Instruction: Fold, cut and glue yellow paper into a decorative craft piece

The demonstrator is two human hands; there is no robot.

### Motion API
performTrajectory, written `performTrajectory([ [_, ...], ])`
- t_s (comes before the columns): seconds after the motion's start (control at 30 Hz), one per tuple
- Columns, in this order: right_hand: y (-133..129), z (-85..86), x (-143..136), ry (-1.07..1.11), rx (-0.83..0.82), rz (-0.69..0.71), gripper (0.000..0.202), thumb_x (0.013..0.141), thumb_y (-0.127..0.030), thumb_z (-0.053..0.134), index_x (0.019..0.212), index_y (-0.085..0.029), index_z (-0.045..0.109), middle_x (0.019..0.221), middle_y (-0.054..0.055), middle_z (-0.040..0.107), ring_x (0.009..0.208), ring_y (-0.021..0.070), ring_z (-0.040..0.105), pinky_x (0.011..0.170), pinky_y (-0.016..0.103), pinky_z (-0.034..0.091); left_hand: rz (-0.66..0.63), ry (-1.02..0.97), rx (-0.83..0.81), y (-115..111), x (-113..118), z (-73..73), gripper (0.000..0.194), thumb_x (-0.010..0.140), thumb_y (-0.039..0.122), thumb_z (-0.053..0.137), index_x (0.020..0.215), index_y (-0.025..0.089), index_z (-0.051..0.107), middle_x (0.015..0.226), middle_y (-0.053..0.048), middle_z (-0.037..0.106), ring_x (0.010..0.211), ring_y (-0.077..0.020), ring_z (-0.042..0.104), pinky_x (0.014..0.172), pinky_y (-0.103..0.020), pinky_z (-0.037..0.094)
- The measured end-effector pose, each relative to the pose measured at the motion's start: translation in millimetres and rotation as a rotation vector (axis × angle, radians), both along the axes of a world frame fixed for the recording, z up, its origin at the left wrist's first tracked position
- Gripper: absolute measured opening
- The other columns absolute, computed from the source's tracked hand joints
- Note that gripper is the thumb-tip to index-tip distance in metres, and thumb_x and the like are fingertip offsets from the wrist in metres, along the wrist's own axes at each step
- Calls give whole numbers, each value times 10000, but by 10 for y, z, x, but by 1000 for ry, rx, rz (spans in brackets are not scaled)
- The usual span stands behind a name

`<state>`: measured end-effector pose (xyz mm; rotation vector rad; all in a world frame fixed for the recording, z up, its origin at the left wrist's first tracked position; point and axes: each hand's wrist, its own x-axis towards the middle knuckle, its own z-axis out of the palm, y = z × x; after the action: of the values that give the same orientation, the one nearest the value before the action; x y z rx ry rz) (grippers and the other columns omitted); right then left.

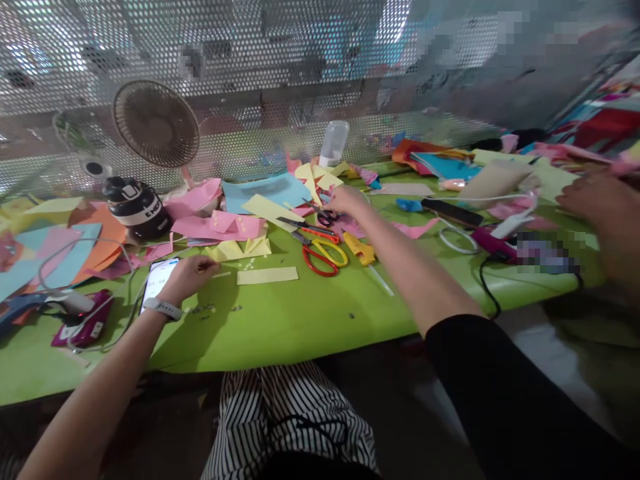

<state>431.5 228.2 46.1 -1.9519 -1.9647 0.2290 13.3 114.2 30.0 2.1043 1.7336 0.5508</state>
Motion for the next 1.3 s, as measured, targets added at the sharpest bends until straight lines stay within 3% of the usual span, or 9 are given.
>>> performTrajectory([
  [0.13, -269, 143, -288, -36, 139, -151, 401, 1030, -278, 398, 1205, -56, 683, 1230, 261, 682, 1126, 322, 634, 886, 415, 451, 169, 299, 92, 11, 70, 88, 504, 872, 672, 492, 726, 219, 656, 722, -84, 706, 668, -255, 627, 565, -314, 347],
  [0.27, -573, -8, -847, -25, -2, 134, 286, 897, -407, 649, 1077, -214, 758, 1013, 73, 785, 905, 246, 701, 771, 317, 494, 196, 485, 28, 121, 174, 88, 465, 902, 616, 476, 889, 193, 668, 825, -125, 735, 765, -307, 681, 581, -322, 372],
  [0.33, -687, -153, -1110, -57, -58, 251, 462, 869, -514, 662, 1209, -203, 707, 1071, 93, 777, 933, 259, 707, 742, 303, 490, 165, 520, 40, 178, 221, 67, 366, 918, 499, 481, 918, 186, 670, 900, -143, 751, 823, -322, 699, 610, -333, 395],
  [0.47, -786, -327, -1395, -134, -18, 257, 343, 962, -436, 549, 1083, -167, 724, 1048, 147, 770, 950, 269, 712, 731, 298, 463, 166, 532, 126, 195, 306, 97, 280, 917, 348, 456, 914, 173, 674, 927, -168, 750, 863, -344, 703, 629, -356, 418],
  [0.63, -873, -229, -1316, -52, 169, 186, 322, 1013, -358, 457, 936, -170, 707, 998, 130, 764, 911, 234, 696, 721, 284, 423, 127, 453, 407, 1, 365, 244, 234, 917, 318, 471, 829, 180, 638, 890, -146, 737, 875, -303, 692, 661, -341, 428],
  [0.77, -1107, -204, -1137, 127, 420, 175, 335, 979, -412, 507, 774, -188, 647, 814, 93, 743, 739, 207, 658, 668, 286, 403, 126, 270, 527, -267, 390, 266, 198, 916, 354, 536, 872, 185, 630, 897, -118, 733, 779, -264, 691, 617, -322, 418],
  [0.9, -1415, -309, -1026, 412, 559, 154, 392, 954, -533, 495, 731, -222, 579, 688, 54, 702, 611, 182, 629, 625, 286, 446, 88, -175, 455, -516, 456, 154, 256, 892, 413, 631, 1045, 208, 627, 962, -73, 728, 758, -214, 709, 599, -287, 494],
  [1.07, -1634, -451, -1009, 805, 470, 116, 417, 892, -623, 556, 719, -247, 502, 703, 38, 708, 506, 169, 647, 470, 273, 483, -9, -946, 130, -687, 579, 12, 359, 779, 443, 789, 960, 208, 585, 1318, -84, 647, 997, -201, 714, 753, -308, 634],
  [1.3, -1592, -527, -1030, 993, 366, 127, 396, 817, -622, 645, 788, -240, 546, 765, 46, 747, 514, 189, 680, 448, 301, 551, -94, -1126, -11, -618, 619, -83, 325, 775, 354, 813, 1035, 202, 690, 1310, -80, 669, 1045, -180, 692, 946, -326, 572],
])
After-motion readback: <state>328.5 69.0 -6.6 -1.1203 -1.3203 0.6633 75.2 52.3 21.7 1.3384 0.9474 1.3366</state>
